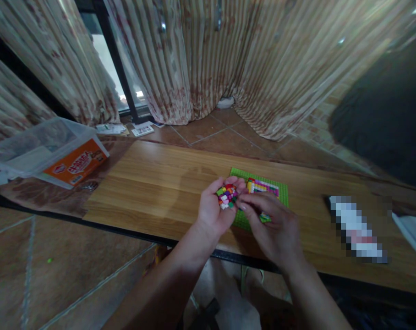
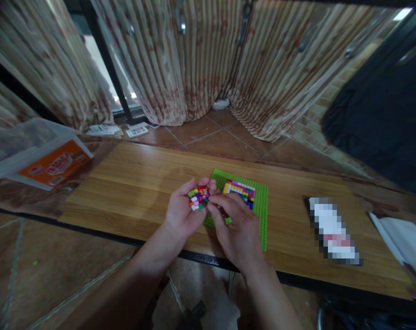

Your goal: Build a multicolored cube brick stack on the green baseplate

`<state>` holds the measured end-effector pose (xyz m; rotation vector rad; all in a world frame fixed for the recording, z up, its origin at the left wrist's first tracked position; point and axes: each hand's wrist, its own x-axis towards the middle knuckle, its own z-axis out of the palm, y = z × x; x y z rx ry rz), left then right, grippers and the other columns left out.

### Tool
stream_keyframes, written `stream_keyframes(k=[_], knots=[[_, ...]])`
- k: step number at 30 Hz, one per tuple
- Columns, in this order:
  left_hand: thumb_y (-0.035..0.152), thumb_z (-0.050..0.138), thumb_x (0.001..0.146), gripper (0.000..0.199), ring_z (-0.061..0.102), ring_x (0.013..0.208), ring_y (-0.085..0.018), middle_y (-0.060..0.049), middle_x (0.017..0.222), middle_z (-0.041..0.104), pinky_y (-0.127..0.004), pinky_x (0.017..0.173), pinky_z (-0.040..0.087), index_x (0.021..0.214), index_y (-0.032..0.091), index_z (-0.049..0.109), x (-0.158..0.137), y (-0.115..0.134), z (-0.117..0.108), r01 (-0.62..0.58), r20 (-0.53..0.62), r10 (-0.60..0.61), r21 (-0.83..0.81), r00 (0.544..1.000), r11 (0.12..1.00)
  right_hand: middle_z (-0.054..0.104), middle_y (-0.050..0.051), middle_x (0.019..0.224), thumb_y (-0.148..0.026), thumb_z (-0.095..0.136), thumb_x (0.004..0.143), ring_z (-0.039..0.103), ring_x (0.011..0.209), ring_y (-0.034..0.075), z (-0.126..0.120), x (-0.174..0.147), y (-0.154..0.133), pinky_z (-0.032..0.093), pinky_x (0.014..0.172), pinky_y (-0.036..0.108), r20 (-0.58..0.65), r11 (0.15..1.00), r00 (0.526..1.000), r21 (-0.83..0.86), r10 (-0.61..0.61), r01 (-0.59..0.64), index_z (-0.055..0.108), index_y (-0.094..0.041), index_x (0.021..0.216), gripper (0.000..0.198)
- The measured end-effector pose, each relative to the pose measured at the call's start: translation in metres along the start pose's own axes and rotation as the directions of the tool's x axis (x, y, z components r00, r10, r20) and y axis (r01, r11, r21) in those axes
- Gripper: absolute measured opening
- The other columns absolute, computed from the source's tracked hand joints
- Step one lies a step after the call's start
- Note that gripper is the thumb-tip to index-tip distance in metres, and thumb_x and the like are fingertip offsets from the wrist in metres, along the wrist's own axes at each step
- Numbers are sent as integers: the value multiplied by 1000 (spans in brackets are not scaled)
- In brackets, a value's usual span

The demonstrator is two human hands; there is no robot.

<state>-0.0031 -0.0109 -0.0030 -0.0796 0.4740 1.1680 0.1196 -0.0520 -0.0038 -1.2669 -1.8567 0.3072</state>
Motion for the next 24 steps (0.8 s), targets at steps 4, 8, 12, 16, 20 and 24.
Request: stream_keyframes(k=[4,8,12,16,20,24], knots=[[22,41,92,35,63,67,-13,-8,72,66,-24,72,50,69,11,64,-1,-3,2,6,64,-7,22,998,1000,70,4,104,-25,58,88,67,95,20,5,2,-3,54,84,35,26,999,999,-24,46,-45,68,-25,102,18],[19,40,91,34,65,72,-13,-8,74,67,-23,78,51,71,11,66,0,-5,2,17,115,-18,8,993,1000,68,6,109,-23,57,88,66,99,21,6,5,-3,54,83,34,41,995,996,-52,83,-80,67,-23,106,21],[18,41,91,31,68,81,-16,-10,82,71,-26,83,51,77,10,68,2,-7,0,19,116,-21,17,993,1000,68,6,108,-25,56,89,66,94,21,7,6,-1,54,80,35,27,992,993,-53,117,-115,66,-23,108,22],[18,42,89,30,68,88,-17,-12,91,72,-26,88,50,85,9,70,3,-9,-3,39,143,-44,36,989,999,68,7,107,-26,55,89,66,93,21,8,7,2,53,80,35,17,991,992,-54,123,-122,66,-23,108,21],[17,43,86,30,68,94,-17,-13,96,72,-26,91,49,90,8,71,4,-10,-4,56,156,-63,44,986,997,68,7,104,-28,56,89,66,89,21,9,7,3,53,77,34,0,989,992,-73,130,-130,67,-23,106,21],[16,42,86,30,68,92,-17,-13,93,73,-27,91,49,88,8,71,3,-11,-3,48,150,-54,44,987,998,69,7,102,-28,54,90,66,90,21,9,7,3,53,79,35,-21,991,993,-73,114,-116,68,-23,103,20]])
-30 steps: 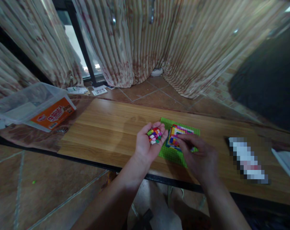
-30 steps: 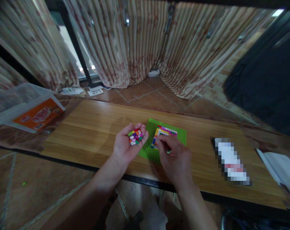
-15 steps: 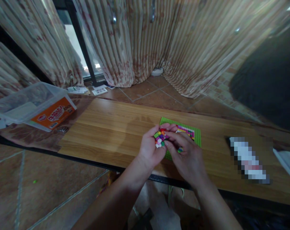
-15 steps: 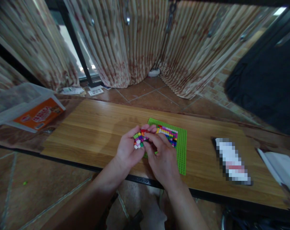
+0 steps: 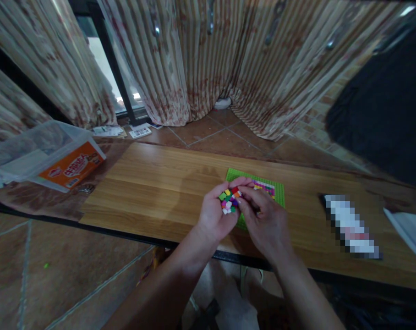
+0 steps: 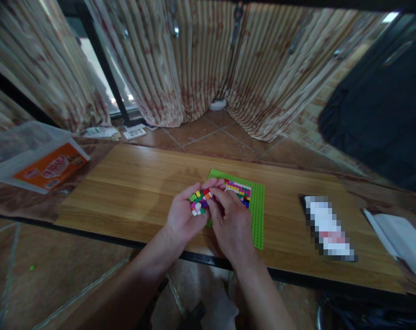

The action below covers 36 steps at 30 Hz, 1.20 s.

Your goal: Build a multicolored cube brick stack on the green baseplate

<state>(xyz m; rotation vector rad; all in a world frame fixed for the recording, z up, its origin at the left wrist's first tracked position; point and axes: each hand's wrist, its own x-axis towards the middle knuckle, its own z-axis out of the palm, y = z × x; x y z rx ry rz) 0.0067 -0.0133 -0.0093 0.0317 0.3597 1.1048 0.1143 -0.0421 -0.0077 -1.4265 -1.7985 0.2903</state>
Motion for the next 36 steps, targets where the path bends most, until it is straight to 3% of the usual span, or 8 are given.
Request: stream_keyframes(k=[6,11,18,22,25,29,31,36], knots=[[16,42,88,31,68,83,-16,-14,90,71,-26,86,51,82,7,70,1,-2,0,14,-4,-14,-33,1000,999,71,7,99,-28,53,91,67,90,21,0,-1,-1,53,81,35,-72,998,997,55,19,-15,70,-22,96,18],[19,45,90,28,64,64,-13,-7,72,68,-24,64,52,78,9,68,-1,-2,2,16,-96,-21,-60,995,998,72,5,95,-34,55,90,67,80,19,1,-2,0,54,74,33,-130,957,974,249,186,-150,70,-22,97,20],[20,46,90,26,66,72,-15,-8,74,66,-28,74,56,74,9,64,-1,9,0,-90,-220,77,-49,972,995,68,2,71,-39,62,83,61,56,12,-2,2,-2,52,52,24,-148,855,921,446,361,-264,70,-18,87,24],[15,45,90,24,57,55,-7,-3,66,58,-14,50,47,71,10,58,-1,16,-5,-59,-212,53,-23,976,998,68,1,69,-39,68,77,59,52,11,-4,4,0,51,49,23,-128,793,893,527,431,-306,70,-17,82,22],[18,44,92,27,43,42,-2,0,61,50,-10,34,28,68,11,53,-2,17,-7,53,-170,-45,43,984,998,65,-1,65,-37,67,78,58,52,11,-4,4,2,50,49,23,-81,794,907,519,413,-315,70,-18,81,20],[22,45,93,28,34,39,1,2,60,45,-9,32,18,69,11,54,-4,11,-4,173,-154,-145,189,977,967,66,0,69,-36,62,82,59,58,12,-5,2,6,51,54,24,-33,818,934,495,357,-295,69,-19,86,19],[24,51,91,23,33,39,1,3,60,46,-9,32,16,72,11,56,-6,6,-2,164,-150,-121,319,981,934,67,0,73,-35,60,84,60,60,12,-6,3,8,51,56,24,-19,836,943,470,332,-285,68,-19,88,19],[31,64,80,23,31,38,-1,5,56,46,-13,34,13,69,15,53,-9,-9,-2,-6,-90,77,610,993,792,69,3,81,-37,58,86,63,67,15,-9,3,16,53,63,28,-27,870,950,409,312,-275,69,-18,91,22]])
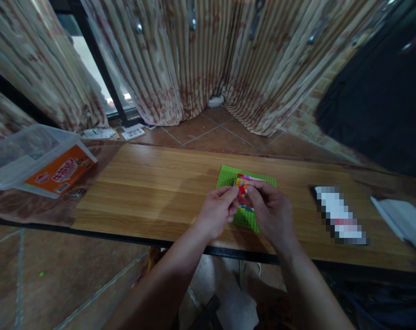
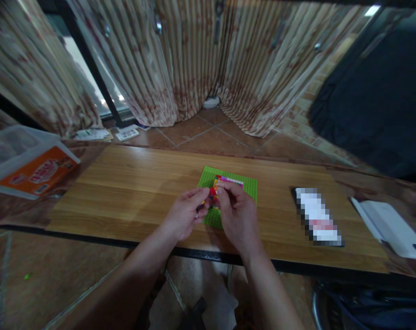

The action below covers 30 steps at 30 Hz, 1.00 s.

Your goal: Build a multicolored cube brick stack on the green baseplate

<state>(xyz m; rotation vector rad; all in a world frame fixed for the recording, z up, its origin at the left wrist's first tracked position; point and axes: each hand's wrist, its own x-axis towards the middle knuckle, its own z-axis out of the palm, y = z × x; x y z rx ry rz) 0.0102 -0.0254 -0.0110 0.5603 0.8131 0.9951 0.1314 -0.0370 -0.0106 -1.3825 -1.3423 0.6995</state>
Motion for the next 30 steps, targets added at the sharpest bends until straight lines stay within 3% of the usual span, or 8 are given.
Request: stream_keyframes(k=[4,10,14,18,22,27,30], knots=[[31,61,80,16,32,39,-3,7,52,44,-17,38,18,74,17,58,3,-10,1,-123,-3,126,208,992,970,71,5,85,-39,58,86,66,74,18,-3,1,8,55,71,33,41,1000,999,-27,14,-13,69,-18,94,25],[31,56,82,18,34,44,-5,5,53,46,-20,45,25,75,16,65,10,-17,-5,-287,17,313,453,949,844,72,7,94,-37,57,87,68,84,21,-3,1,12,54,79,38,74,998,997,-64,-13,18,70,-18,98,25],[29,54,82,20,40,49,-7,2,60,55,-21,48,31,80,16,70,11,-21,-4,-311,-5,376,550,927,775,71,7,88,-30,54,88,66,80,20,-2,-2,4,52,77,36,39,964,993,-240,-109,115,71,-17,92,21],[25,53,82,22,47,56,-10,0,64,60,-23,55,37,84,14,72,8,-23,1,-318,-39,411,567,911,759,69,8,86,-23,49,90,65,80,21,2,-6,-2,50,73,34,2,869,968,-440,-251,226,70,-15,88,22],[24,54,81,21,52,62,-12,-2,67,63,-23,60,41,82,13,73,5,-23,5,-340,-52,432,536,900,773,68,10,84,-22,45,92,63,74,20,9,-11,-4,49,68,33,-14,803,953,-543,-303,247,69,-14,88,27],[27,55,81,21,52,59,-11,-1,64,62,-23,58,40,82,13,72,6,-26,2,-322,-84,428,534,900,782,69,10,86,-24,44,92,63,75,20,13,-14,-4,49,70,33,-42,815,953,-530,-299,232,69,-15,87,27],[29,58,79,19,46,53,-9,2,59,57,-21,52,36,78,15,71,9,-27,-1,-288,-137,407,510,903,811,70,9,85,-28,48,90,65,76,21,2,-10,-2,50,70,33,-45,865,967,-459,-252,204,70,-17,88,25]])
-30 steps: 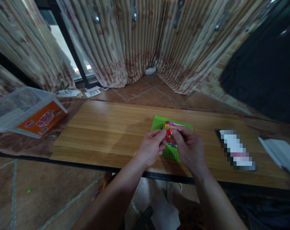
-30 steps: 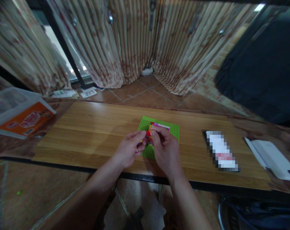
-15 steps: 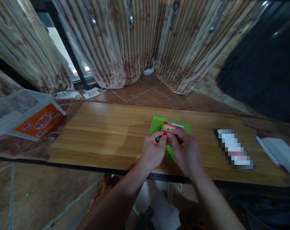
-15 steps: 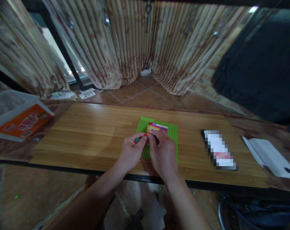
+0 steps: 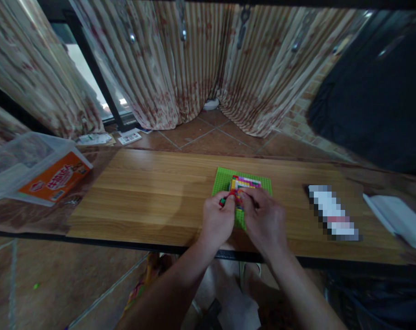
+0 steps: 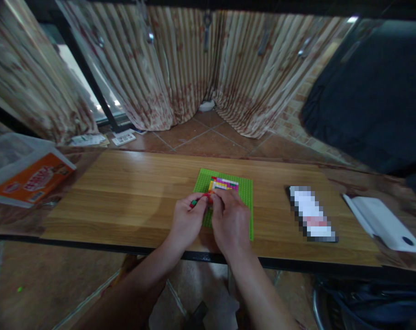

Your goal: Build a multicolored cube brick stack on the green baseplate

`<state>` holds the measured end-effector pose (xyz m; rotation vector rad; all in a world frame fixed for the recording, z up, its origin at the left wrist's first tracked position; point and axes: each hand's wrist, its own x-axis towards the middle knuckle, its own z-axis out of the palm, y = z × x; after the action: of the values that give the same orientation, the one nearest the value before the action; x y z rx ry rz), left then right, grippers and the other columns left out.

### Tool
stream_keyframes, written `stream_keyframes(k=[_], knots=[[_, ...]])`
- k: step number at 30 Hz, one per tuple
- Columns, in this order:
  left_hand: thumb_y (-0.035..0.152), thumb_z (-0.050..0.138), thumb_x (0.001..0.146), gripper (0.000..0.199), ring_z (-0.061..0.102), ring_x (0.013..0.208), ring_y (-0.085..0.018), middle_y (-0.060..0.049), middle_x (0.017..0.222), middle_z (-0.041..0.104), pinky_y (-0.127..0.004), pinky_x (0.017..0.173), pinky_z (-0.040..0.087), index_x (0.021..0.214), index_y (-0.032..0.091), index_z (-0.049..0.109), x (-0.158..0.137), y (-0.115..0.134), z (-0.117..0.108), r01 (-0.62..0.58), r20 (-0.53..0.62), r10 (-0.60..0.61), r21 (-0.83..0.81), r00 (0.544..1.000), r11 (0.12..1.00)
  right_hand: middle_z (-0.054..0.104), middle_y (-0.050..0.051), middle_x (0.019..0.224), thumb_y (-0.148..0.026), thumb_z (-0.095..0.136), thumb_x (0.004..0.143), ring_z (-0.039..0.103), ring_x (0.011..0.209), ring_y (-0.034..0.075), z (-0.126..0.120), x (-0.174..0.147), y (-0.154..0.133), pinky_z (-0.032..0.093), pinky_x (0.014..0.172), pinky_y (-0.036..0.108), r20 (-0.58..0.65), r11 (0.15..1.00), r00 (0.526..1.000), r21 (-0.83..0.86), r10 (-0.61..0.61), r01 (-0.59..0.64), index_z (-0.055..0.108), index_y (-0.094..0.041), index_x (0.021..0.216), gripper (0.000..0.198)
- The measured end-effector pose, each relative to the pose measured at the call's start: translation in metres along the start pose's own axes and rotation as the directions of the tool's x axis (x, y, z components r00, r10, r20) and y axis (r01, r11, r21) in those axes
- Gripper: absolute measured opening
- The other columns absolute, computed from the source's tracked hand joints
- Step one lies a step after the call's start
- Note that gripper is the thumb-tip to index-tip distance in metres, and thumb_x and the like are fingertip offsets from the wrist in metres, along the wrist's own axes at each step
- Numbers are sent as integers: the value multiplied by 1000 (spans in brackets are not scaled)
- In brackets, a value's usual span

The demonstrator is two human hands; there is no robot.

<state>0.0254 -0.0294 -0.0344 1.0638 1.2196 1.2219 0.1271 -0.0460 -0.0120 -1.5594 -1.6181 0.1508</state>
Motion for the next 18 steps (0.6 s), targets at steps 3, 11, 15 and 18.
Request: stream_keyframes(k=[3,11,15,18], knots=[[30,60,77,17,37,45,-6,5,51,47,-19,45,26,72,15,66,3,5,-4,115,-28,-119,-114,993,987,70,8,81,-33,53,88,65,70,20,-18,6,17,50,65,32,46,996,995,30,84,-85,71,-17,89,24],[31,67,70,18,31,39,-1,7,52,44,-16,39,15,70,14,60,10,25,-19,257,-1,-274,-345,962,903,71,6,76,-37,55,86,66,67,21,-51,7,49,49,63,33,180,987,972,-92,149,-134,72,-19,91,26],[30,67,70,18,32,38,-1,7,52,44,-16,39,14,71,14,60,10,23,-17,264,25,-273,-358,962,896,72,7,82,-33,55,86,67,73,20,-48,4,41,49,66,32,211,995,975,-82,69,-52,72,-19,87,21],[30,67,70,18,32,38,-1,7,52,44,-16,39,14,72,14,61,10,22,-15,266,36,-271,-355,962,896,71,6,87,-30,55,88,67,76,19,-43,2,34,50,69,31,230,998,973,-67,-2,18,72,-19,87,20]])
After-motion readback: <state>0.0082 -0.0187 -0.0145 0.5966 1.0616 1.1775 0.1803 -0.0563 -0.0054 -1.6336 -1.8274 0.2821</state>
